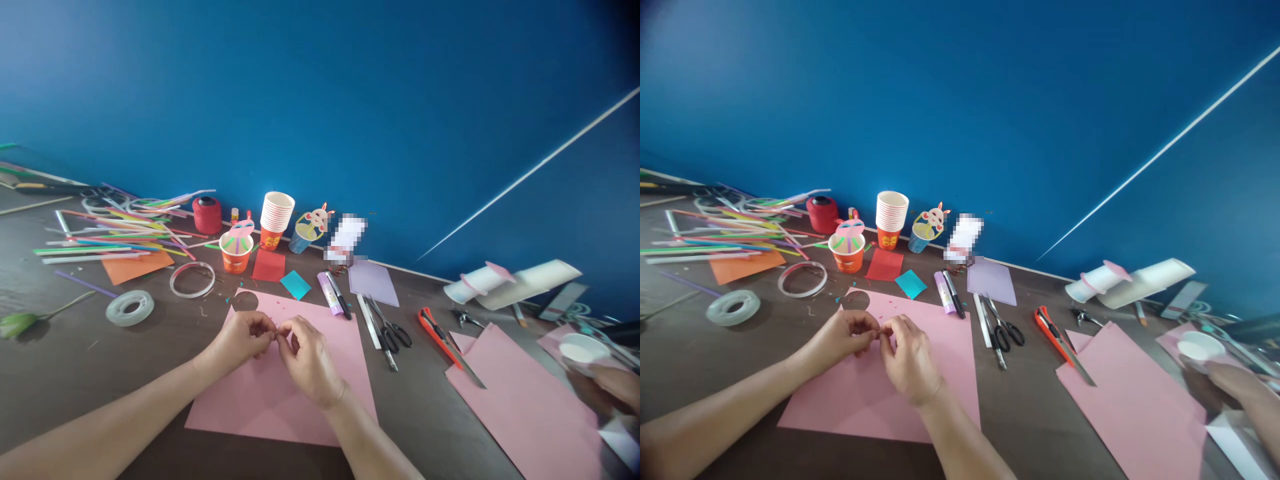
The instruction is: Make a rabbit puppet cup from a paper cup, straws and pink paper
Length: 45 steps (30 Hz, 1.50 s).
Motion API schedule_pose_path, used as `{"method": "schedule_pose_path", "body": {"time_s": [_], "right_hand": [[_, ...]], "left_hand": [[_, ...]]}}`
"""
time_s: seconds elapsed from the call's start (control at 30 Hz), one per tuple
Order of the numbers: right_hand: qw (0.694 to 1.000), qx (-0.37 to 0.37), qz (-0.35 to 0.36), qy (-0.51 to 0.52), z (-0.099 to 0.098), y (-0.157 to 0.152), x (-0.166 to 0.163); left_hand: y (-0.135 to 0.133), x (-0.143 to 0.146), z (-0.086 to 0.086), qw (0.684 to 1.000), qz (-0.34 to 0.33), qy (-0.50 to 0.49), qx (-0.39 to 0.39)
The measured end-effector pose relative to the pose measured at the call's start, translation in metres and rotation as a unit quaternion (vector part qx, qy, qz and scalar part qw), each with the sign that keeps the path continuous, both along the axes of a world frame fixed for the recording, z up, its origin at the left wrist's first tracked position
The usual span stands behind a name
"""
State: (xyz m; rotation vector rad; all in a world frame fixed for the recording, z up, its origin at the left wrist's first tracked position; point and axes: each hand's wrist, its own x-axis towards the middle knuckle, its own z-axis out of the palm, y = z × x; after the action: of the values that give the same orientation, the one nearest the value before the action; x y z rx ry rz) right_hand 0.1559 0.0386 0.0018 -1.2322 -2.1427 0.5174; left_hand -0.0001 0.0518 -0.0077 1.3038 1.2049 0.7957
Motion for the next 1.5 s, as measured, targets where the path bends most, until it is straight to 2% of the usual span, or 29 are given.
{"method": "schedule_pose_path", "body": {"time_s": [0.2,0.47,1.03,1.5], "right_hand": [[0.999,0.017,0.016,-0.034,0.0006,-0.0003,0.0],[0.999,0.02,0.008,-0.025,-0.0015,-0.0009,-0.0002],[0.991,0.057,0.036,-0.115,0.0012,-0.0029,0.0012],[0.99,0.078,0.031,-0.115,0.0029,-0.0023,0.0019]], "left_hand": [[0.0001,-0.0017,-0.0024,1.0,-0.011,-0.004,0.007],[0.0009,-0.0042,-0.0041,0.999,-0.016,-0.039,-0.01],[0.0029,-0.0037,-0.0065,1.0,0.0,-0.016,-0.012],[0.0013,-0.0038,0.0005,0.997,0.01,-0.044,-0.057]]}}
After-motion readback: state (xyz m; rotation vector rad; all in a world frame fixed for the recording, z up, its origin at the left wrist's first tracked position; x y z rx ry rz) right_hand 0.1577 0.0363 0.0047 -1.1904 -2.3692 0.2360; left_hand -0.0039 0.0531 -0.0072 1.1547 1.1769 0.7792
